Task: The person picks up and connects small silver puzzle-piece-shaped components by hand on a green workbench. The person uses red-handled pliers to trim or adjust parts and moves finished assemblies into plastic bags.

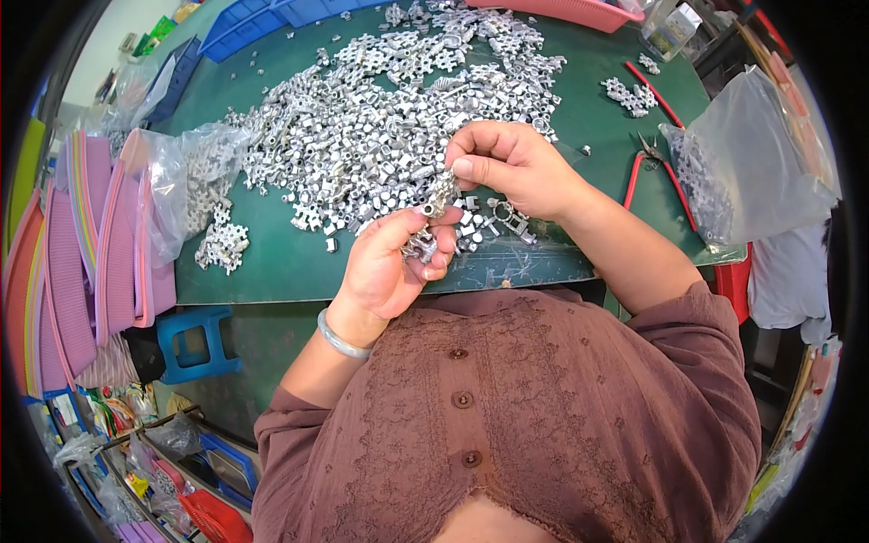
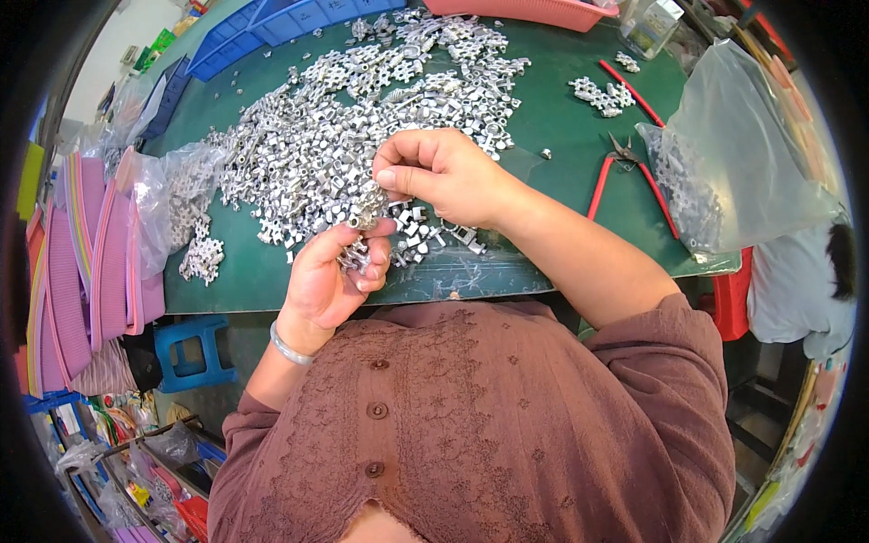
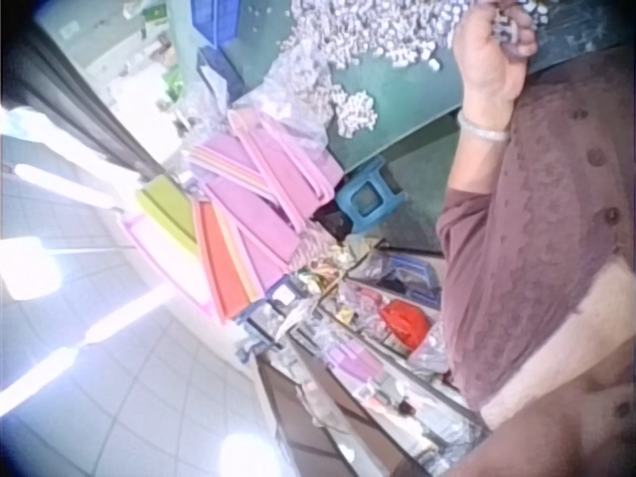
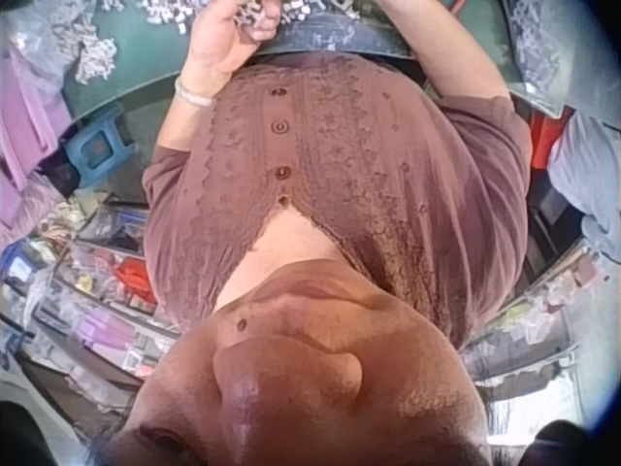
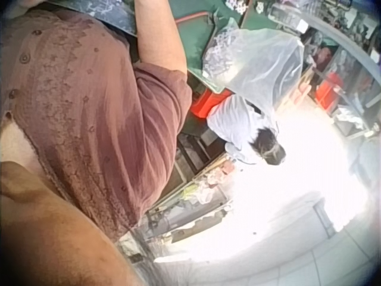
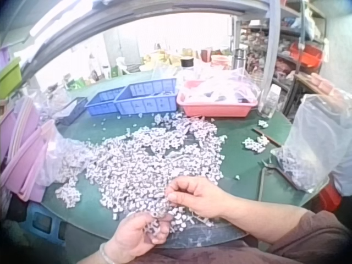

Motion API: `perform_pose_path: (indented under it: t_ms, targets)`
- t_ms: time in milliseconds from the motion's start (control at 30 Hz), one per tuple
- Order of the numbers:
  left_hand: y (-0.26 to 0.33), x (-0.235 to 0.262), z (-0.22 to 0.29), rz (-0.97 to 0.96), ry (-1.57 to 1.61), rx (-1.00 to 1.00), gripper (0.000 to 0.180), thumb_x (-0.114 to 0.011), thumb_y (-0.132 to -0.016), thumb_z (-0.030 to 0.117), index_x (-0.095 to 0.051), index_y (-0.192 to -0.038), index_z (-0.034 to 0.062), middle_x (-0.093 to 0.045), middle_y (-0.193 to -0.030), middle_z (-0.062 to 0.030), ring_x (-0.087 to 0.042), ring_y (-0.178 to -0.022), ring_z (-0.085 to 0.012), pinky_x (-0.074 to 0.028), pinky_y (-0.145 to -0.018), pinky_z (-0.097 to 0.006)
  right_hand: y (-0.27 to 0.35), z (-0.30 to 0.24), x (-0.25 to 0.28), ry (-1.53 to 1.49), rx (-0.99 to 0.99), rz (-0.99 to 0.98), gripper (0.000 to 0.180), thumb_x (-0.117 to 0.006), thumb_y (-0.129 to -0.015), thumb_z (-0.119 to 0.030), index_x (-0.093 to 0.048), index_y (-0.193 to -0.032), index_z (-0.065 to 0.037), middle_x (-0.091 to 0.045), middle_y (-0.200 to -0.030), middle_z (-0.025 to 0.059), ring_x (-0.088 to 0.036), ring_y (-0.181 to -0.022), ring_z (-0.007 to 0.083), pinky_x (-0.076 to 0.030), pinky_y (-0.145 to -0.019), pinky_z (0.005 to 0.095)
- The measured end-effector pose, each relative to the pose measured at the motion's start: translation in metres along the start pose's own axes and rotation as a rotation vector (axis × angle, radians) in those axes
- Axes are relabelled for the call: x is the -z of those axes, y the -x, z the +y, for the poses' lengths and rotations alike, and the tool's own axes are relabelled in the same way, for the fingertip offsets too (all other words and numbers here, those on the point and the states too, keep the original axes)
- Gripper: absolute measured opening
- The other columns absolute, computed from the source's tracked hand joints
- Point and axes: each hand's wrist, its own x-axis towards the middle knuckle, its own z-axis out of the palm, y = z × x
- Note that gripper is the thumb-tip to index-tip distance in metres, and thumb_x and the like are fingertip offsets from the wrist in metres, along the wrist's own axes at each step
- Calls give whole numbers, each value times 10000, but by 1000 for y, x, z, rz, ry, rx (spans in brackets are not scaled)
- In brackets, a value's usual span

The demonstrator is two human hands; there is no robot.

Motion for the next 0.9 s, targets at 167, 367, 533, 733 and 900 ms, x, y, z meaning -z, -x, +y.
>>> perform_pose_path:
  t_ms: [167, 367, 533, 733, 900]
  targets:
    - [1, -1, 0, -26, -48, -55, 298, -432, -863, 181, -543, -992, -64, -562, -711, -71, -472, -555, -129, -386, -496, -222, 0, -1, 0, 20, -1, -12, 117, -529, -848, -134, -546, -852, -17, -526, -755, -18, -472, -689, 55, -405, -647, 205]
    - [2, -2, 0, 14, -66, -72, 346, -396, -890, 244, -545, -982, -55, -559, -711, -70, -469, -561, -129, -386, -506, -222, 0, -2, 0, 56, -15, -12, 108, -525, -849, -128, -537, -845, -20, -515, -740, -24, -459, -674, 51, -398, -631, 200]
    - [1, -1, 0, 21, -62, -72, 397, -377, -903, 311, -537, -972, -47, -546, -712, -69, -470, -580, -133, -388, -512, -226, 1, -1, -1, 60, 20, -22, 110, -526, -848, -135, -530, -832, -26, -504, -741, -26, -454, -670, 50, -401, -625, 201]
    - [-1, -2, -1, -1, -55, -63, 409, -368, -907, 327, -532, -965, -44, -541, -710, -72, -473, -590, -141, -394, -517, -235, 1, -1, -2, 72, 20, -10, 115, -529, -847, -138, -533, -839, -23, -511, -757, -20, -458, -672, 55, -406, -624, 206]
    - [-2, 0, -2, -2, -25, -47, 404, -364, -906, 322, -533, -958, -42, -542, -706, -74, -475, -587, -146, -396, -517, -239, 1, -1, -1, 66, -1, -3, 124, -529, -848, -139, -545, -864, -17, -529, -763, -13, -471, -674, 57, -410, -630, 206]
